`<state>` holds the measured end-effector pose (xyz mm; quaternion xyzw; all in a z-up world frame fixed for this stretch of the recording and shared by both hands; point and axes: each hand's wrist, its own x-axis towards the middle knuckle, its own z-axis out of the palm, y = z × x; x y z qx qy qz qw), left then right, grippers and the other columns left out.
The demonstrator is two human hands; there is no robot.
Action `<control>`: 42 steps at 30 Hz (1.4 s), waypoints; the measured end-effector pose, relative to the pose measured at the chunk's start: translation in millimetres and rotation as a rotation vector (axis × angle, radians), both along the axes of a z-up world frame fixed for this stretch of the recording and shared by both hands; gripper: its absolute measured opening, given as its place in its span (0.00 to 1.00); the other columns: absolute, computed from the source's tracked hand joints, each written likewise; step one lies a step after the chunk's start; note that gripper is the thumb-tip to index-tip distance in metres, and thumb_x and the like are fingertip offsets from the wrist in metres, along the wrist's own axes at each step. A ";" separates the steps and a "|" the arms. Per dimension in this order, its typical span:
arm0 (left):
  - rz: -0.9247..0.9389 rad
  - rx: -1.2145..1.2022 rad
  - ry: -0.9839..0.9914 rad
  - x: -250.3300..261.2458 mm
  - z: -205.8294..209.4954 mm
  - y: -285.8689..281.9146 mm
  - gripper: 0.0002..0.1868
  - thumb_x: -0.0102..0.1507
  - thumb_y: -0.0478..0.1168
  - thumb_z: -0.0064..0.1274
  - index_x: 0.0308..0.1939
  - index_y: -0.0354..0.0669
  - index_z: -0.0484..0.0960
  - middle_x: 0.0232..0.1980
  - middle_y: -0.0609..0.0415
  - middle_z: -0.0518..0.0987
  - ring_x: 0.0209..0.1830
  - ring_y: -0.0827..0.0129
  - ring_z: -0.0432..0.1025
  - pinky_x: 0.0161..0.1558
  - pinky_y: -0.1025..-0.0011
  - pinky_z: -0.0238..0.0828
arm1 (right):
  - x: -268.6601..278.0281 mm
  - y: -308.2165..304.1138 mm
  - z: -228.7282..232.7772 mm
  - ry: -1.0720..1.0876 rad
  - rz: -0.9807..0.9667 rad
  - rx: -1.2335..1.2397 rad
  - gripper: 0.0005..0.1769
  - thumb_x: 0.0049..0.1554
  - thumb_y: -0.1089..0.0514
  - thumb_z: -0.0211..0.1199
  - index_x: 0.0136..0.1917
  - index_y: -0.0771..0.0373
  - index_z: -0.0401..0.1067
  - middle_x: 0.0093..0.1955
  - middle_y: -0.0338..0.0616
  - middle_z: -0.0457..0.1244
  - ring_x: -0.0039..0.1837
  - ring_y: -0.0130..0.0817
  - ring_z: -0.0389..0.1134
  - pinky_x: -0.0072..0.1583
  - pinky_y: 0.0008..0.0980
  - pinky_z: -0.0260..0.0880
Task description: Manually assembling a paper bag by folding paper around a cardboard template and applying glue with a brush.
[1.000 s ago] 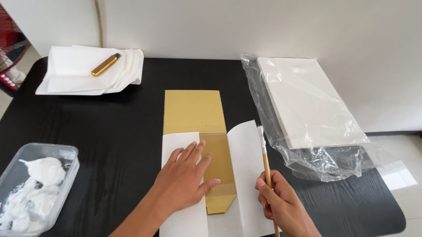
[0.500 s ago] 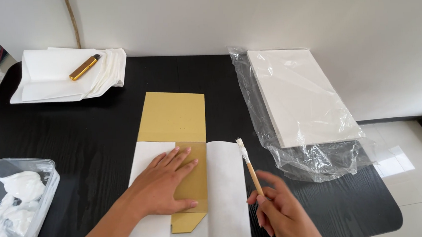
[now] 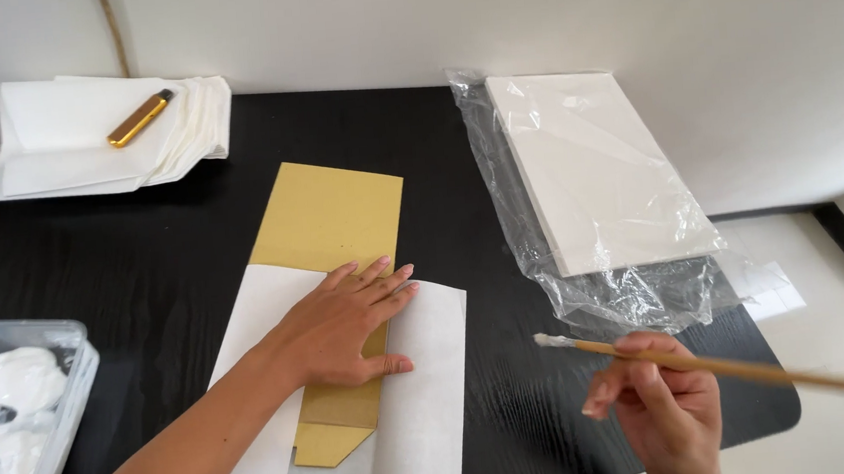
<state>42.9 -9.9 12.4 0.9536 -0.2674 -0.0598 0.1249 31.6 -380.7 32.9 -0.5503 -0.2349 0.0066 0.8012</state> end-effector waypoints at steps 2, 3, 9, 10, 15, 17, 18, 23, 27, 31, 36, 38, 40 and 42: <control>-0.026 0.004 0.009 7.3 -8.4 -1.3 0.49 0.66 0.74 0.40 0.79 0.46 0.54 0.84 0.51 0.47 0.84 0.56 0.37 0.75 0.50 0.30 | -0.2 11.6 0.5 -0.044 -0.116 -0.070 0.14 0.70 0.60 0.50 0.60 0.70 0.71 0.30 0.50 0.66 0.31 0.40 0.71 0.37 0.30 0.76; -0.024 0.008 -0.019 10.1 -13.5 -1.9 0.49 0.66 0.75 0.38 0.79 0.47 0.54 0.84 0.50 0.48 0.83 0.55 0.38 0.75 0.50 0.31 | 0.8 16.3 -2.1 -0.076 -0.201 -0.102 0.16 0.71 0.59 0.46 0.61 0.72 0.69 0.30 0.49 0.63 0.30 0.39 0.68 0.37 0.30 0.73; -0.029 -0.020 -0.033 15.4 -24.0 -11.3 0.47 0.66 0.75 0.36 0.79 0.50 0.56 0.83 0.45 0.49 0.83 0.53 0.39 0.74 0.48 0.30 | 21.5 36.1 -10.8 -0.020 -0.372 -0.048 0.16 0.72 0.56 0.45 0.60 0.67 0.71 0.31 0.40 0.53 0.32 0.31 0.57 0.36 0.29 0.61; -0.032 -0.036 -0.032 16.0 -24.3 -12.2 0.47 0.66 0.75 0.35 0.78 0.49 0.57 0.83 0.45 0.49 0.83 0.53 0.39 0.75 0.47 0.29 | 26.2 40.4 -9.7 0.028 -0.378 -0.054 0.17 0.73 0.54 0.45 0.61 0.65 0.70 0.33 0.38 0.52 0.33 0.31 0.57 0.36 0.30 0.59; -0.032 -0.066 -0.111 17.6 -34.2 -11.9 0.47 0.66 0.76 0.33 0.77 0.48 0.60 0.83 0.47 0.50 0.83 0.51 0.41 0.74 0.46 0.31 | 34.2 39.6 -15.0 -0.019 -0.264 -0.129 0.19 0.71 0.53 0.44 0.53 0.66 0.71 0.32 0.45 0.58 0.31 0.37 0.62 0.33 0.28 0.63; -0.031 -0.084 -0.135 14.1 -34.3 -15.2 0.47 0.67 0.76 0.33 0.77 0.46 0.61 0.83 0.48 0.51 0.82 0.51 0.41 0.74 0.45 0.32 | 26.7 40.5 -10.2 -0.043 -0.232 -0.210 0.23 0.72 0.49 0.41 0.51 0.66 0.71 0.32 0.46 0.60 0.30 0.37 0.64 0.31 0.27 0.63; -0.044 -0.089 -0.119 14.0 -32.0 -16.3 0.47 0.67 0.75 0.34 0.77 0.45 0.60 0.83 0.48 0.50 0.82 0.50 0.40 0.74 0.45 0.30 | 23.4 43.3 -5.0 -0.008 -0.243 -0.365 0.18 0.69 0.56 0.43 0.57 0.69 0.70 0.31 0.51 0.64 0.32 0.39 0.67 0.33 0.29 0.67; -0.079 -0.117 -0.109 14.4 -36.0 -17.8 0.48 0.66 0.75 0.34 0.77 0.44 0.59 0.82 0.49 0.52 0.82 0.50 0.41 0.74 0.46 0.30 | 11.3 51.5 20.5 0.142 -0.330 -0.789 0.07 0.60 0.62 0.58 0.49 0.67 0.73 0.35 0.53 0.75 0.35 0.34 0.75 0.39 0.28 0.77; -0.073 -0.114 -0.120 15.5 -37.3 -16.4 0.49 0.65 0.78 0.35 0.77 0.47 0.59 0.83 0.51 0.52 0.82 0.52 0.42 0.74 0.47 0.30 | 16.5 30.6 24.1 -0.105 -0.332 -0.782 0.10 0.57 0.63 0.62 0.51 0.69 0.77 0.38 0.50 0.73 0.35 0.31 0.76 0.37 0.21 0.79; -0.080 -0.116 -0.118 15.0 -36.3 -16.2 0.51 0.64 0.78 0.38 0.77 0.46 0.58 0.83 0.51 0.51 0.82 0.52 0.41 0.74 0.47 0.29 | 26.6 9.3 15.9 0.010 -0.229 -0.604 0.12 0.56 0.69 0.62 0.53 0.78 0.77 0.40 0.61 0.72 0.36 0.43 0.77 0.38 0.27 0.82; -0.088 -0.115 -0.126 15.3 -36.1 -20.2 0.53 0.63 0.80 0.38 0.78 0.46 0.56 0.83 0.54 0.50 0.82 0.50 0.41 0.73 0.44 0.29 | 33.0 17.6 -14.6 -0.033 -0.243 -0.463 0.09 0.55 0.73 0.63 0.51 0.75 0.78 0.55 0.63 0.69 0.48 0.49 0.78 0.52 0.33 0.85; -0.093 -0.115 -0.117 14.8 -37.2 -21.1 0.53 0.63 0.79 0.37 0.78 0.46 0.55 0.83 0.53 0.52 0.82 0.50 0.41 0.73 0.43 0.29 | 28.0 34.6 -12.2 -0.115 -0.262 -0.493 0.09 0.55 0.73 0.63 0.50 0.74 0.78 0.55 0.60 0.70 0.50 0.45 0.78 0.57 0.31 0.85; -0.087 -0.104 -0.128 15.7 -37.4 -21.2 0.53 0.63 0.80 0.37 0.79 0.46 0.54 0.83 0.54 0.51 0.82 0.48 0.41 0.73 0.43 0.29 | 23.3 51.4 -9.7 -0.175 -0.424 -0.617 0.07 0.49 0.72 0.71 0.42 0.66 0.78 0.47 0.49 0.72 0.47 0.31 0.77 0.51 0.19 0.81; -0.087 -0.113 -0.135 14.3 -34.6 -22.2 0.53 0.63 0.79 0.39 0.79 0.46 0.55 0.83 0.55 0.51 0.82 0.48 0.40 0.73 0.43 0.30 | 20.7 56.9 -13.1 -0.164 -0.445 -0.628 0.06 0.50 0.71 0.72 0.41 0.65 0.78 0.46 0.47 0.72 0.45 0.29 0.76 0.49 0.18 0.80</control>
